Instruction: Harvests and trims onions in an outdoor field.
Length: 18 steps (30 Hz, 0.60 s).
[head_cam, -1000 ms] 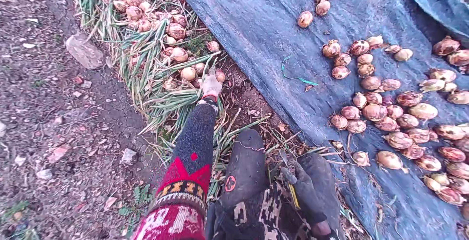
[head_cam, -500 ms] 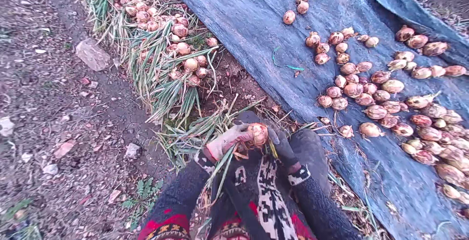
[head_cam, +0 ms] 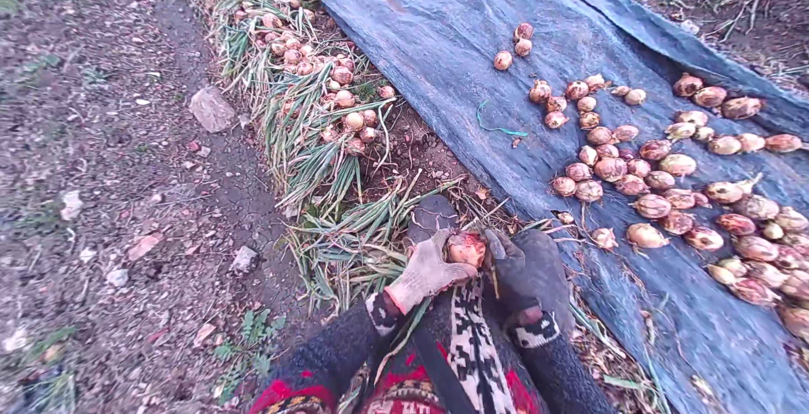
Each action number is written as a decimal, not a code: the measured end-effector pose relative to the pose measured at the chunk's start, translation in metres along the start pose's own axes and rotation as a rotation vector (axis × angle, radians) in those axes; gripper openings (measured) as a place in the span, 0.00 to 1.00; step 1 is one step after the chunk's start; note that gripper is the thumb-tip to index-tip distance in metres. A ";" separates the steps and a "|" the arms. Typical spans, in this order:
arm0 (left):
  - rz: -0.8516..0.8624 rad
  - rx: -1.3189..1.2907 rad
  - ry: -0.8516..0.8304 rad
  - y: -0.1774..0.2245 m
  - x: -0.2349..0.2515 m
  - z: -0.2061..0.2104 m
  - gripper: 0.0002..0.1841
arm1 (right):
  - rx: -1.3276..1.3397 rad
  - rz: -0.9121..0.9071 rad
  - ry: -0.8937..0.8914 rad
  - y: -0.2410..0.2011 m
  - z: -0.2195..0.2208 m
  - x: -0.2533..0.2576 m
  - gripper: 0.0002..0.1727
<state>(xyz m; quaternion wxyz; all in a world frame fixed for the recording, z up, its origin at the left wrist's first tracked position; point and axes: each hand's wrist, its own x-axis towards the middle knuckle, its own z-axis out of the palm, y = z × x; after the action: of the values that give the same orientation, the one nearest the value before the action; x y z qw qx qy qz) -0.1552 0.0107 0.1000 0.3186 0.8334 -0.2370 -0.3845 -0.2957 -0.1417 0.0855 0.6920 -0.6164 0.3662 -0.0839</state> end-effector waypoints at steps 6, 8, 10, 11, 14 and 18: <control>-0.325 -0.703 0.289 -0.064 0.073 -0.009 0.26 | 0.216 -0.419 -0.091 -0.033 0.007 -0.027 0.30; -0.315 -0.794 0.273 -0.056 0.075 -0.019 0.23 | -0.195 -0.229 -0.054 -0.010 -0.007 -0.008 0.49; -0.225 -0.638 0.304 -0.037 0.076 -0.024 0.23 | -0.256 0.057 -0.193 0.008 -0.010 0.011 0.46; -0.153 -0.455 0.302 -0.025 0.074 -0.022 0.21 | -0.178 0.140 -0.250 0.028 -0.007 0.020 0.50; 0.008 0.140 0.129 0.009 0.055 -0.007 0.20 | 0.253 0.345 -0.325 0.054 0.010 0.036 0.48; 0.069 0.453 -0.141 0.021 0.033 0.016 0.24 | 0.805 0.832 -0.172 0.054 0.025 0.046 0.44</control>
<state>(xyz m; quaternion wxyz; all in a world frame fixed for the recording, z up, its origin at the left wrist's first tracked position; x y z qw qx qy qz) -0.1514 -0.0303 0.0905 0.1189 0.8460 -0.3673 -0.3677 -0.2655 -0.1361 0.0164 0.8738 -0.1138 0.4591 0.1128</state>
